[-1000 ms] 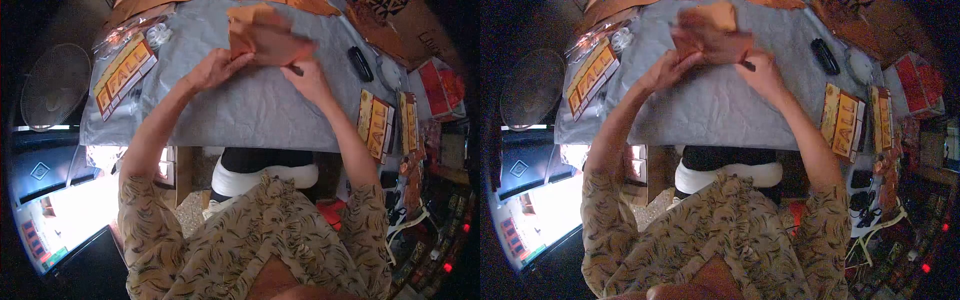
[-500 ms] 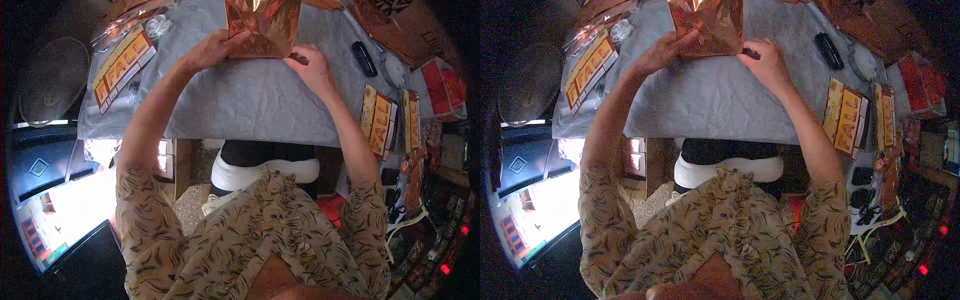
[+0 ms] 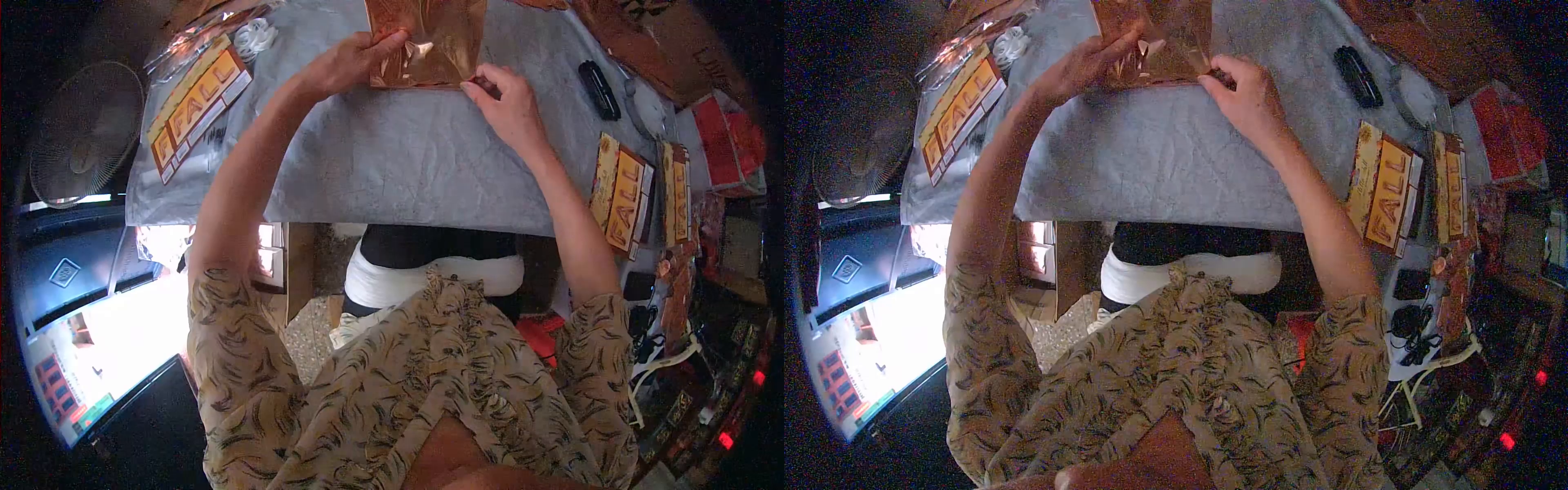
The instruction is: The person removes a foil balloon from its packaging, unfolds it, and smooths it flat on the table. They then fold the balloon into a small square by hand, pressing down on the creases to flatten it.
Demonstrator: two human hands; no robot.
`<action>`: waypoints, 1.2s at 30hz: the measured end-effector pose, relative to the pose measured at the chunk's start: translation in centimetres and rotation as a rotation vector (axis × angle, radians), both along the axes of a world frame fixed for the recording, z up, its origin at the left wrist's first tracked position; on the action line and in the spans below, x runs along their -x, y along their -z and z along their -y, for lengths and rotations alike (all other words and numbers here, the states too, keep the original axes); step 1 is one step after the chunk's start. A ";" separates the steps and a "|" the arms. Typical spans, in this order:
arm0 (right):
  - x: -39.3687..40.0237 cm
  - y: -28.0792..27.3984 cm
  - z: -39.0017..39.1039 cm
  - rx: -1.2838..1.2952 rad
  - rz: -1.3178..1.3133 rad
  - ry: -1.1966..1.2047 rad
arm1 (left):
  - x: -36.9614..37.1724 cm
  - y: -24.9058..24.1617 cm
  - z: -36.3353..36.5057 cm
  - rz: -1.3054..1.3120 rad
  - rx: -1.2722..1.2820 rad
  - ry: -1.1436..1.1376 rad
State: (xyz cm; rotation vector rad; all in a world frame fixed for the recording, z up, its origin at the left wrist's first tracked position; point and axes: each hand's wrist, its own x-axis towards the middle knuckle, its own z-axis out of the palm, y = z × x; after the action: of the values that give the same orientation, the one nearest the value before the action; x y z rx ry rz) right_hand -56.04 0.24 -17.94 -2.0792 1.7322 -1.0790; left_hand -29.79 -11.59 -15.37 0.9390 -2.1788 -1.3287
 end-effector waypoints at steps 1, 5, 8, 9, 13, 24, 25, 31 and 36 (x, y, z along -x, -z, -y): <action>-0.2 -0.1 0.0 -0.045 0.034 0.011 | 0.0 0.3 0.2 0.000 -0.001 -0.002; -0.6 -0.5 -0.3 -0.040 0.069 0.002 | 0.3 0.7 0.7 0.029 0.017 -0.050; -0.6 -0.1 -0.3 0.009 0.010 -0.019 | -0.1 1.1 1.3 0.064 0.031 -0.013; -0.5 0.2 -0.2 0.008 0.010 -0.021 | -0.2 0.7 1.0 0.075 0.055 0.007; -0.4 0.9 0.4 0.038 -0.005 0.000 | -0.5 0.1 -0.2 0.048 0.012 0.007; -0.5 1.0 1.4 0.017 -0.029 0.022 | -1.8 3.2 -3.7 -0.002 0.445 -0.296; -0.6 1.2 1.4 0.021 -0.043 0.046 | -1.7 3.3 -3.5 -0.007 0.448 -0.295; -1.5 1.4 1.1 0.073 -0.056 0.141 | -1.2 2.8 -3.7 0.049 0.426 -0.313; -1.9 1.4 1.1 0.089 0.010 0.170 | -1.4 3.8 -3.5 -0.094 0.368 -0.359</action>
State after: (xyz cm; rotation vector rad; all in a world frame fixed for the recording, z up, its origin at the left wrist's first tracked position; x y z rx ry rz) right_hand -54.13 -0.91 -19.35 -2.0023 1.9182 -1.2329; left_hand -28.37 -8.10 -19.17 1.0313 -1.9717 -0.7581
